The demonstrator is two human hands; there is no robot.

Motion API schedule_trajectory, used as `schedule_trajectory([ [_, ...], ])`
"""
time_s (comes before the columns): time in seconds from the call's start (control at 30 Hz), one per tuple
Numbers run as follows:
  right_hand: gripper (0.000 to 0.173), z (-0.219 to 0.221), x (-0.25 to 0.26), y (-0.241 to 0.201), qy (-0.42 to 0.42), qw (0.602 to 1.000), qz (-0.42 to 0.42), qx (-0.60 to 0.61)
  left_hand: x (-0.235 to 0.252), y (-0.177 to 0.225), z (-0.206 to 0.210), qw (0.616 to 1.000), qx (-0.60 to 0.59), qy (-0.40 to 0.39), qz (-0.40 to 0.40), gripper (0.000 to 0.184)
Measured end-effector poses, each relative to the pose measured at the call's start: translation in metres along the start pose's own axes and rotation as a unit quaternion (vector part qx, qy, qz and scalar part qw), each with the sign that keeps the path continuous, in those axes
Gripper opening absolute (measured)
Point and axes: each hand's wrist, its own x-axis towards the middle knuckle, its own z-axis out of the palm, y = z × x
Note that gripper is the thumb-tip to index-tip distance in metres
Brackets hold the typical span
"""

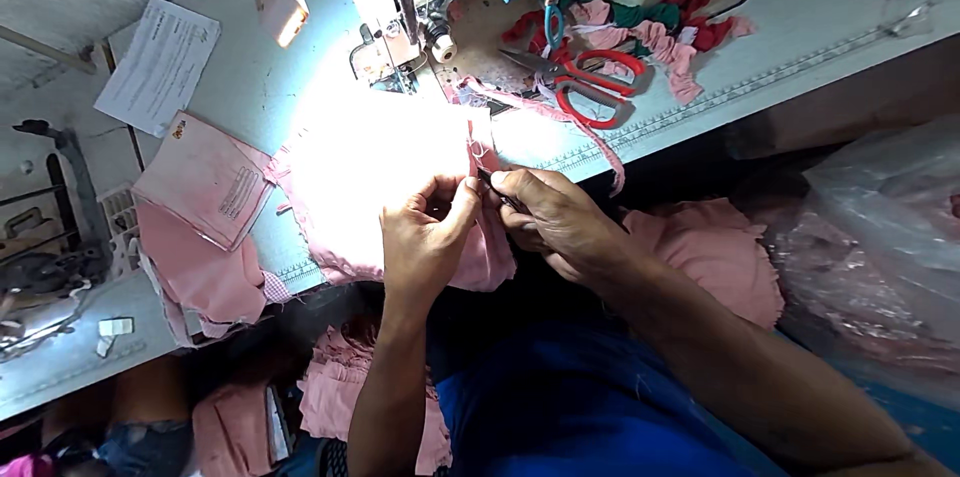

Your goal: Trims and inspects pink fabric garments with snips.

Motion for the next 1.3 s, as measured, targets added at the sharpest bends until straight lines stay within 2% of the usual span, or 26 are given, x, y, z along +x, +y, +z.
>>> schedule_trajectory([
  [0.2,0.029,0.002,-0.001,0.000,0.019,0.999,-0.019,-0.036,0.000,0.001,0.001,1.000,0.012,0.004,0.001,0.011],
  [0.4,0.033,0.005,0.000,0.002,0.012,0.999,-0.006,0.042,0.001,0.000,-0.001,1.000,0.000,-0.001,-0.001,0.011],
  [0.8,0.033,0.006,0.000,0.004,0.027,0.999,-0.018,0.042,0.000,-0.001,0.000,1.000,-0.022,-0.004,-0.001,0.010],
  [0.87,0.032,0.004,0.000,0.005,0.023,0.999,-0.028,0.022,0.000,-0.002,-0.001,1.000,-0.029,-0.002,-0.003,0.010],
  [0.93,0.026,-0.001,-0.002,0.004,0.016,0.996,-0.053,-0.073,0.000,-0.003,-0.003,0.999,-0.034,0.006,-0.003,0.010],
  [1.03,0.020,-0.005,-0.002,0.002,0.072,0.949,-0.141,-0.271,0.000,-0.004,-0.009,0.999,-0.034,0.023,0.000,0.011],
  [1.13,0.026,-0.006,0.002,-0.001,0.111,0.898,-0.235,-0.356,-0.004,-0.002,-0.006,1.000,-0.013,0.021,0.001,0.010],
  [1.3,0.026,-0.007,0.020,-0.002,0.051,0.830,-0.355,-0.428,-0.006,-0.005,0.001,0.998,0.019,0.036,0.054,0.009],
])
